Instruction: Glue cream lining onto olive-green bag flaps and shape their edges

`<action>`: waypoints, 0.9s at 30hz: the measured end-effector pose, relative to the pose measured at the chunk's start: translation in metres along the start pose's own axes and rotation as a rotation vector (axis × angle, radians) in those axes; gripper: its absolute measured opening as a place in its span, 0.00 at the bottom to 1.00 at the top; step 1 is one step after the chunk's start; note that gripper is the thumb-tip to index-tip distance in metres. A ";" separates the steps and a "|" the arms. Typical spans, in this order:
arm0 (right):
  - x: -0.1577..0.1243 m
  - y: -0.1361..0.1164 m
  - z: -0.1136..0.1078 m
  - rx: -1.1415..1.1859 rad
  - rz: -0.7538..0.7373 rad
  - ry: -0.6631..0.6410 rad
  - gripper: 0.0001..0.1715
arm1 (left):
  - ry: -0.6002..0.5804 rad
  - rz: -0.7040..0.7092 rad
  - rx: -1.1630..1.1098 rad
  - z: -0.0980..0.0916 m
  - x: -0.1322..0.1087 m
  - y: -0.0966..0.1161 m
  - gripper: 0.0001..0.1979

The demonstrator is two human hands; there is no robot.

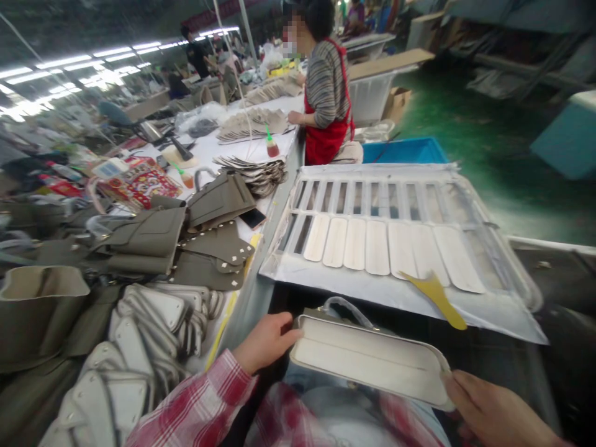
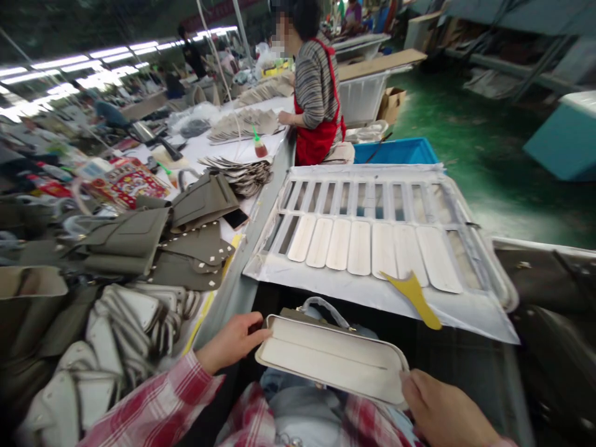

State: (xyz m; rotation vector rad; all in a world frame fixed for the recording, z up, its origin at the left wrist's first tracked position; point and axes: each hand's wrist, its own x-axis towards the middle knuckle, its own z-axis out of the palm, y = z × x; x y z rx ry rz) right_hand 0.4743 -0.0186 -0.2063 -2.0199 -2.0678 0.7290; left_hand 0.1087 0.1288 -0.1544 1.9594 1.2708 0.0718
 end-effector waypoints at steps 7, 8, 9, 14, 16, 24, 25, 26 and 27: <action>0.005 -0.060 -0.050 0.139 0.496 -0.309 0.19 | 0.104 -0.028 0.212 0.007 -0.008 -0.001 0.21; 0.005 -0.062 -0.050 0.150 0.512 -0.290 0.19 | 0.218 0.058 0.237 0.010 -0.010 0.007 0.20; 0.004 -0.062 -0.050 0.156 0.513 -0.270 0.19 | 0.324 0.182 0.248 0.017 -0.012 0.020 0.20; -0.001 -0.060 -0.042 0.238 0.516 -0.229 0.18 | -0.010 0.808 0.348 0.076 0.001 0.105 0.25; -0.002 -0.058 -0.040 0.276 0.531 -0.223 0.18 | -0.177 0.827 0.426 0.097 0.014 0.125 0.29; -0.005 -0.051 -0.030 0.157 0.450 -0.112 0.17 | -0.311 0.743 0.464 0.101 0.026 0.132 0.29; -0.005 -0.049 -0.029 0.252 0.458 -0.112 0.18 | -0.314 0.737 0.466 0.100 0.025 0.132 0.30; -0.004 -0.047 -0.028 0.384 0.489 -0.125 0.19 | -0.318 0.732 0.469 0.099 0.024 0.133 0.30; -0.003 -0.045 -0.028 0.529 0.537 -0.141 0.20 | -0.321 0.729 0.472 0.099 0.023 0.134 0.30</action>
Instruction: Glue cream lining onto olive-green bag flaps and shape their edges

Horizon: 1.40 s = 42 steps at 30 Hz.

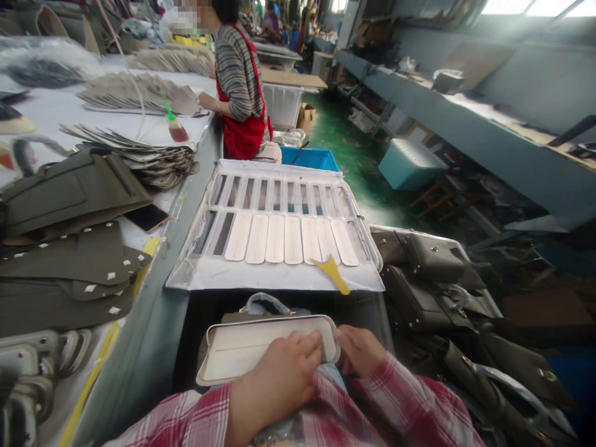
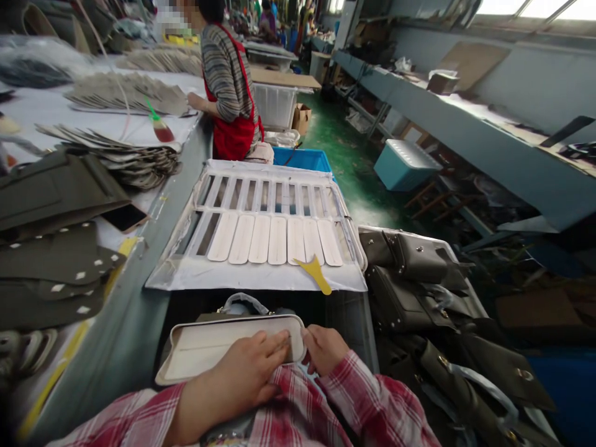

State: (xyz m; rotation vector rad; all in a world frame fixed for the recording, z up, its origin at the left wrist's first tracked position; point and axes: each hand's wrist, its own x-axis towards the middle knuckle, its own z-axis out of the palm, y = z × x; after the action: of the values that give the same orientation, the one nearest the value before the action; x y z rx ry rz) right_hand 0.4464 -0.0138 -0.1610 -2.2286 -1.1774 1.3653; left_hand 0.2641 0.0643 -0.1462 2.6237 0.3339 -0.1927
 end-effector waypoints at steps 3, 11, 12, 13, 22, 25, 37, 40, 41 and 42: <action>0.005 0.001 -0.004 0.258 0.121 -0.094 0.23 | -0.009 -0.009 0.009 -0.001 0.001 0.003 0.30; 0.006 -0.010 -0.010 -0.065 0.090 -0.075 0.15 | 0.017 -0.010 0.008 -0.002 0.001 0.003 0.29; 0.006 -0.011 -0.011 -0.061 0.081 -0.067 0.15 | 0.020 -0.007 0.008 -0.003 0.001 0.002 0.29; 0.006 -0.012 -0.011 -0.057 0.074 -0.062 0.15 | 0.020 -0.005 0.009 -0.003 0.000 0.002 0.29; 0.015 0.001 -0.015 0.314 0.131 -0.179 0.18 | 0.003 -0.014 0.014 -0.004 0.001 0.002 0.30; 0.021 0.021 -0.016 0.630 0.199 -0.347 0.21 | -0.006 -0.017 0.015 -0.003 0.001 0.002 0.32; 0.035 0.038 -0.012 0.753 0.057 -0.410 0.30 | -0.031 -0.014 0.000 -0.005 0.006 0.000 0.35; 0.037 0.029 -0.020 0.677 0.076 -0.436 0.28 | -0.041 -0.010 -0.008 -0.004 0.006 -0.001 0.34; 0.037 0.026 -0.023 0.645 0.082 -0.443 0.27 | -0.044 -0.009 -0.011 -0.004 0.006 -0.001 0.34; 0.037 0.022 -0.026 0.607 0.089 -0.454 0.27 | -0.045 -0.006 -0.014 -0.004 0.006 -0.002 0.33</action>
State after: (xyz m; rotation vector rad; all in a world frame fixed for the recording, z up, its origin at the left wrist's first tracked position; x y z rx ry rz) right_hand 0.4873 0.0051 -0.1839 -1.6036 -0.6413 2.0063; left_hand 0.2693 0.0690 -0.1449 2.6011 0.3264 -0.2503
